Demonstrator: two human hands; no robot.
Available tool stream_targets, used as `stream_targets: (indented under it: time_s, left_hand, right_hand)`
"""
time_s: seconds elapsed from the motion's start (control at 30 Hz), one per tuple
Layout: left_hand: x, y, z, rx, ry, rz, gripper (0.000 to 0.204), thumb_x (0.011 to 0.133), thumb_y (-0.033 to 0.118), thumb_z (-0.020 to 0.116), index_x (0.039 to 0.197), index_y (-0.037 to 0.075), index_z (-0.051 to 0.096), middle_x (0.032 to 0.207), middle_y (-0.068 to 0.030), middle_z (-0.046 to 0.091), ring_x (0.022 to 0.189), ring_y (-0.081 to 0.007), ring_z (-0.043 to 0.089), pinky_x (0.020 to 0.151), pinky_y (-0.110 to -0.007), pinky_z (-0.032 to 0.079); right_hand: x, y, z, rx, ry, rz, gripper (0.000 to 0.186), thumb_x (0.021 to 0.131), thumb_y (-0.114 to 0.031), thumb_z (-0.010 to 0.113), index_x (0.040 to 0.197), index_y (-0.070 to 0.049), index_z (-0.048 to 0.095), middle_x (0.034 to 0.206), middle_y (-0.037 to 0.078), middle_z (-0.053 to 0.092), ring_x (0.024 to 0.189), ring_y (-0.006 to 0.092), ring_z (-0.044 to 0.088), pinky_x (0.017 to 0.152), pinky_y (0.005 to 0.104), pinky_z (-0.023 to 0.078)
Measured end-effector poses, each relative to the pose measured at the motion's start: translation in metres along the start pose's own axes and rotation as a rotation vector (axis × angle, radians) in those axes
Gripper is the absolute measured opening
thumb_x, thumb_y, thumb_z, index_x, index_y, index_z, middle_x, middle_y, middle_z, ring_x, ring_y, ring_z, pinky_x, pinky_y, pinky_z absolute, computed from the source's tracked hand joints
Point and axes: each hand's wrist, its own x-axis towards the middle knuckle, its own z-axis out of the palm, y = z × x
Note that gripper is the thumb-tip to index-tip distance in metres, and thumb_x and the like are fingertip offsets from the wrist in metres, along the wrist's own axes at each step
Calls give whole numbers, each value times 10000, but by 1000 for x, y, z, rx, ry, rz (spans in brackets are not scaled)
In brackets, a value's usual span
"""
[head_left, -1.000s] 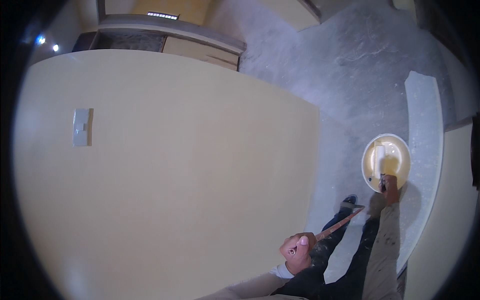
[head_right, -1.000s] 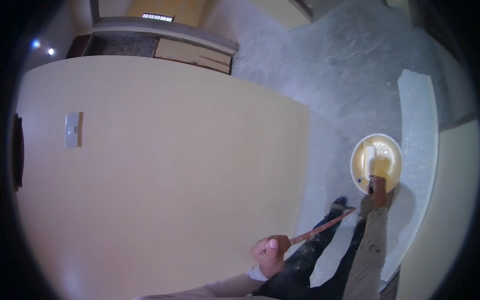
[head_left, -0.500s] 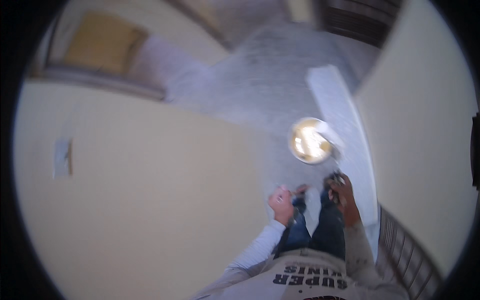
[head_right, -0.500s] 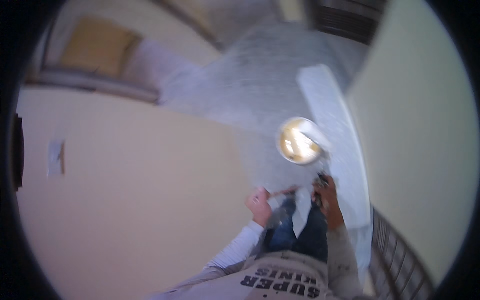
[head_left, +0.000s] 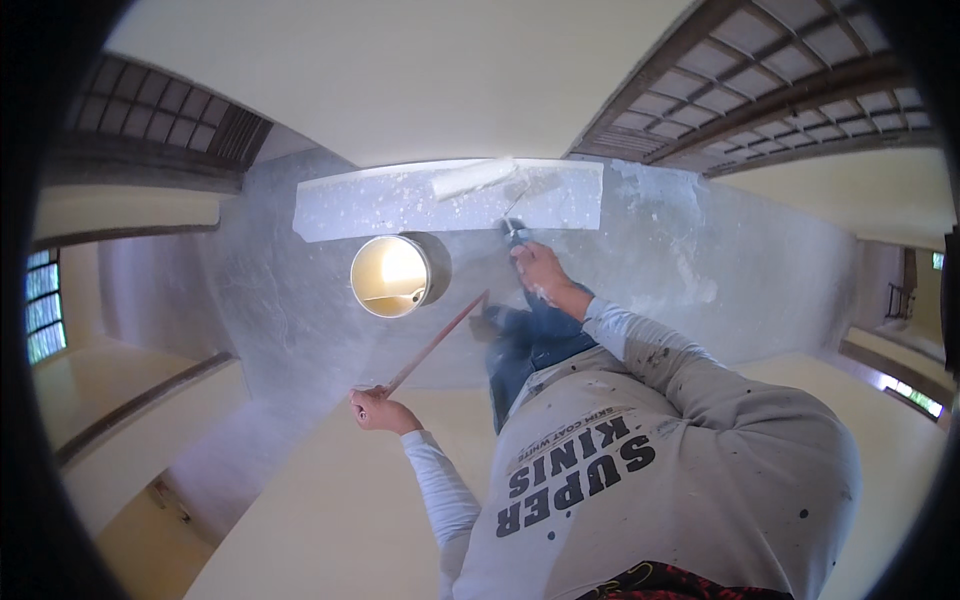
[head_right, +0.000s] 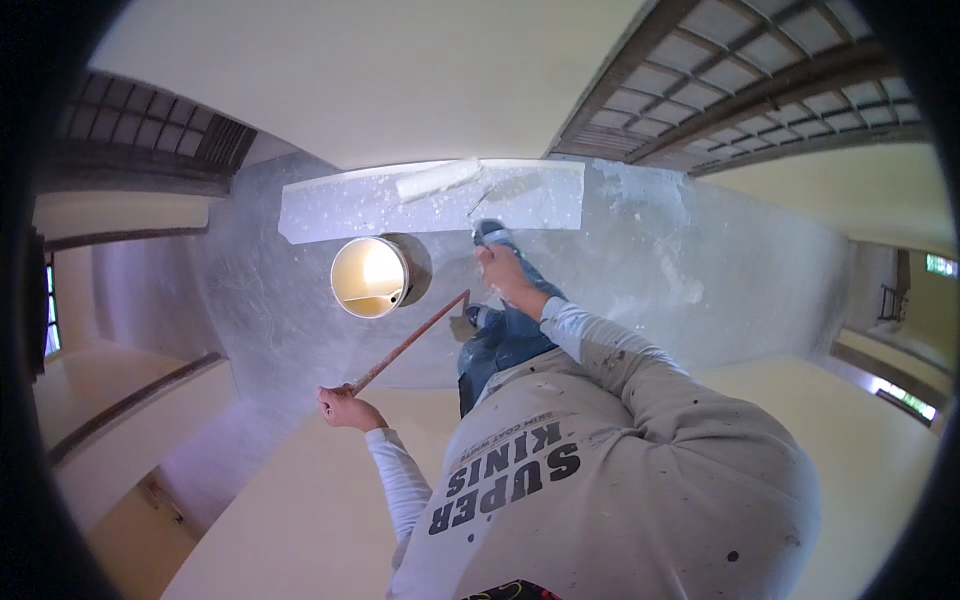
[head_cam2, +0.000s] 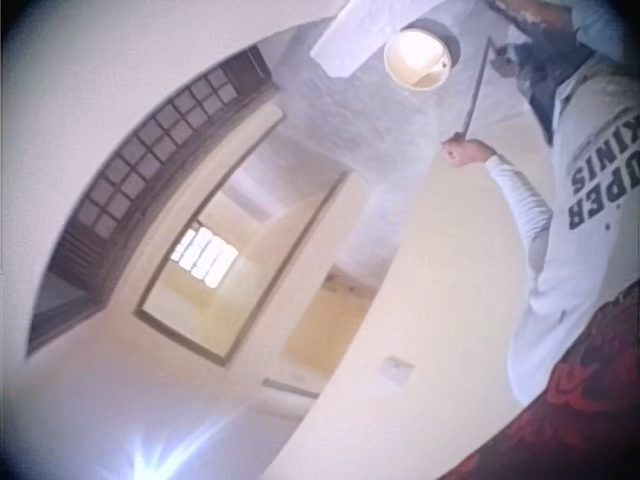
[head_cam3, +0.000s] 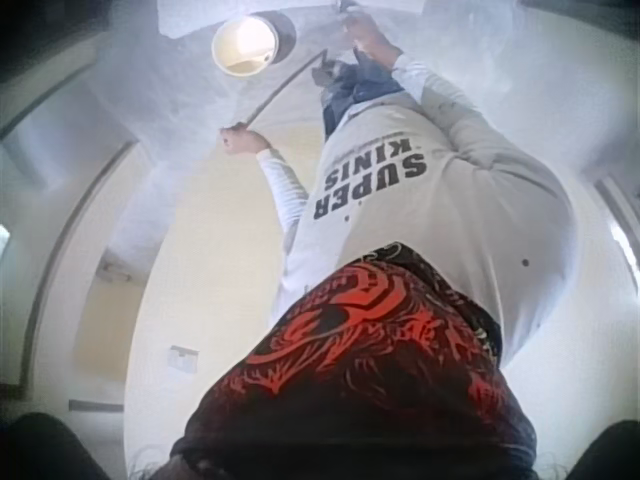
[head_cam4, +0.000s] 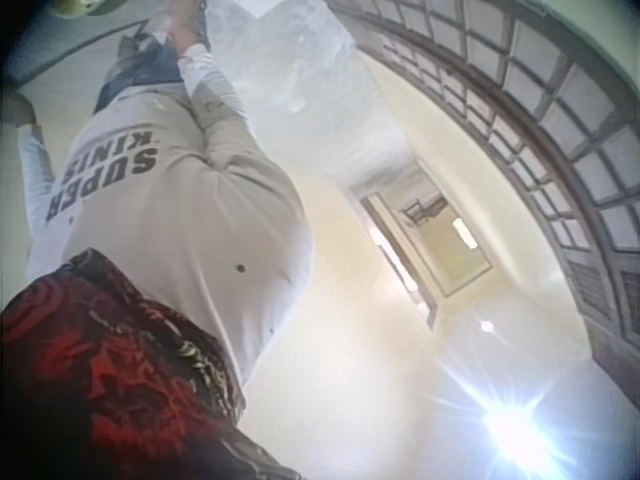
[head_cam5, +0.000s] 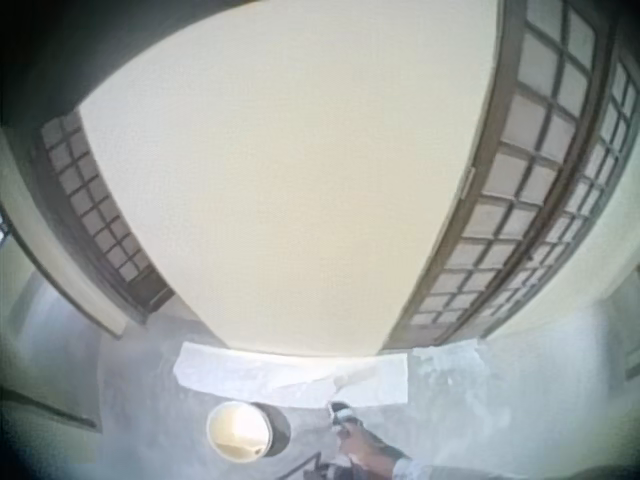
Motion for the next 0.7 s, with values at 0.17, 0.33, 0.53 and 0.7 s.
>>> stream_targets:
  time_s: [0.17, 0.33, 0.53, 0.7]
  left_hand:
    - [15, -22, -24, 39, -85, 41, 395, 1038, 199, 528, 677, 52, 460, 659, -51, 517, 627, -178, 490, 701, -363, 467]
    - [18, -43, -34, -56, -19, -11, 311, 988, 108, 503, 685, 64, 448, 682, -60, 544, 631, -180, 520, 744, -383, 510]
    - [-15, -34, -30, 8, 92, -82, 287, 950, 54, 525, 684, 77, 421, 700, -69, 548, 671, -190, 551, 770, -377, 500]
    - [-58, -26, -19, -3, 92, -71, 280, 959, 45, 523, 710, 82, 401, 733, -75, 555, 738, -204, 578, 794, -377, 482]
  right_hand:
    - [30, -8, -53, 351, 78, 45, 282, 1056, -319, 602, 1047, -43, 655, 692, 22, 546, 471, 116, 509, 403, 299, 404]
    - [88, -25, -92, 404, 173, 130, 318, 1055, -356, 605, 1088, -41, 625, 670, 14, 541, 467, 114, 508, 388, 293, 401]
    - [177, -12, -128, 549, 214, 131, 350, 1044, -387, 615, 1107, -43, 613, 652, 17, 532, 456, 128, 500, 386, 299, 401]
    - [238, -5, -156, 565, 202, 167, 323, 1049, -370, 609, 1069, -48, 609, 630, 20, 522, 448, 133, 494, 386, 314, 401]
